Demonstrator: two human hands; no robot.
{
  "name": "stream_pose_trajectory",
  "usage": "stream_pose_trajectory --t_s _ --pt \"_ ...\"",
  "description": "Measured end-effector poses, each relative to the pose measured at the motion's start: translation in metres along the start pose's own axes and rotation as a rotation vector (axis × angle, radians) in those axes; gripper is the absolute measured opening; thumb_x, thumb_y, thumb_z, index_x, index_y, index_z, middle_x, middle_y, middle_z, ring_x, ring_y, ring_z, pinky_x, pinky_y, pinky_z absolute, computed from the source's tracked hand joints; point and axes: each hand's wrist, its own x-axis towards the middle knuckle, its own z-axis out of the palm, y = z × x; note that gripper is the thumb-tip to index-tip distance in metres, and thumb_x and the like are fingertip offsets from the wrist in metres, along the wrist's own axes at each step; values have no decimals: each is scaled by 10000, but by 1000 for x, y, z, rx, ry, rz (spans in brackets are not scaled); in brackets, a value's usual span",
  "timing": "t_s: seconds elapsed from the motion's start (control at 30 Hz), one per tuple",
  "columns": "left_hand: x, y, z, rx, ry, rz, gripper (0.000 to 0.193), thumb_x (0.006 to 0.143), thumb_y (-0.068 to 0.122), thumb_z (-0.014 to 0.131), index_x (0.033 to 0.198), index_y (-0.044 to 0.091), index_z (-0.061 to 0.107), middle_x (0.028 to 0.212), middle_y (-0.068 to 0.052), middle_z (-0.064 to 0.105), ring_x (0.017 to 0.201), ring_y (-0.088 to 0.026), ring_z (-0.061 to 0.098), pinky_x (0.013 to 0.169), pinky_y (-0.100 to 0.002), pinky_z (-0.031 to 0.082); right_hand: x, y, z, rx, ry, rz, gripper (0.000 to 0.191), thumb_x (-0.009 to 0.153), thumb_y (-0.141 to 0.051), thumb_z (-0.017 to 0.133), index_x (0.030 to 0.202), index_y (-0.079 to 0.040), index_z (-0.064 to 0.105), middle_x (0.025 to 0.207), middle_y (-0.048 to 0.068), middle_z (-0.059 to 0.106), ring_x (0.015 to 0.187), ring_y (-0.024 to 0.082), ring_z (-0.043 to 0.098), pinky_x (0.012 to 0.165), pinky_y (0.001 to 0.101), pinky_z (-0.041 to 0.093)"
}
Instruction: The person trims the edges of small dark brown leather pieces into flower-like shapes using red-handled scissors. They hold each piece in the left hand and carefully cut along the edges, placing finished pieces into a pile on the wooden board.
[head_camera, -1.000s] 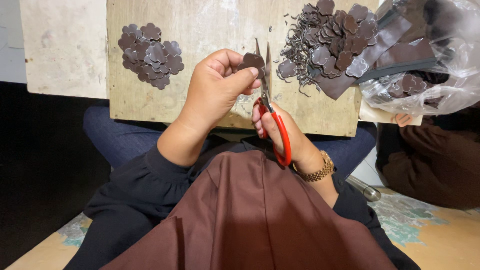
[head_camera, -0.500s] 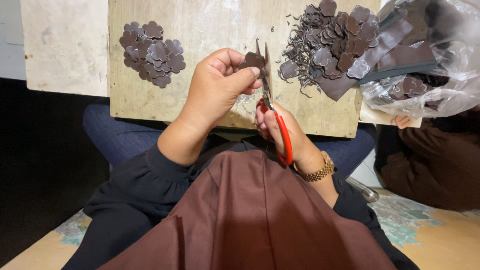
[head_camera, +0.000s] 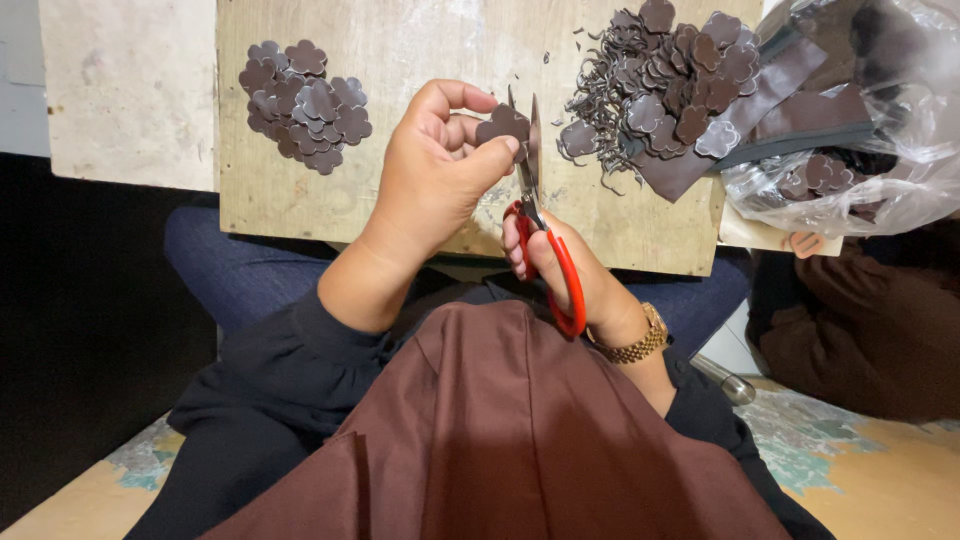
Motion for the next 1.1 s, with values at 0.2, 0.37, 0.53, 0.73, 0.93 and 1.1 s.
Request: stream_pose_trajectory --t_s 0.2,0.37,0.53,0.73,0.93,1.1 --pt "-4 -2 6 87 53 24 345 946 -20 700 1229 -10 503 957 -77 704 793 -37 621 698 -179 503 1 6 -1 17 28 39 532 1054 -592 489 1090 -62 515 904 -14 466 784 89 430 731 226 417" --pt "-3 -2 9 91 62 39 342 946 -28 689 1224 -10 489 968 -82 709 805 -45 643 703 -187 525 1 10 1 28 68 33 503 1062 -573 475 1053 -71 511 866 -20 450 739 85 414 670 228 387" --pt "-1 2 5 20 33 -4 373 937 -16 703 1225 -11 466 966 -101 721 811 -73 674 719 -204 557 1 9 3 103 64 13 482 1077 -552 490 1019 -73 486 872 -21 429 736 83 371 652 233 342" --pt "1 7 -4 8 25 -71 415 903 -3 754 1206 -21 471 899 -109 712 768 -124 710 692 -249 598 0 4 2 91 51 31 501 1058 -578 494 1009 -80 479 859 -26 425 711 77 354 624 224 323" --pt "3 11 -9 -3 9 -108 407 907 6 755 1201 -25 475 837 -98 696 744 -136 719 692 -264 606 -1 3 2 94 40 42 546 1031 -625 518 1002 -81 484 843 -30 421 705 79 355 620 225 324" --pt "2 14 -9 41 6 -105 393 905 2 750 1197 -23 487 844 -86 693 742 -131 722 688 -251 602 0 4 1 81 36 56 555 1024 -630 523 1006 -76 487 824 -30 416 693 82 360 617 224 332"
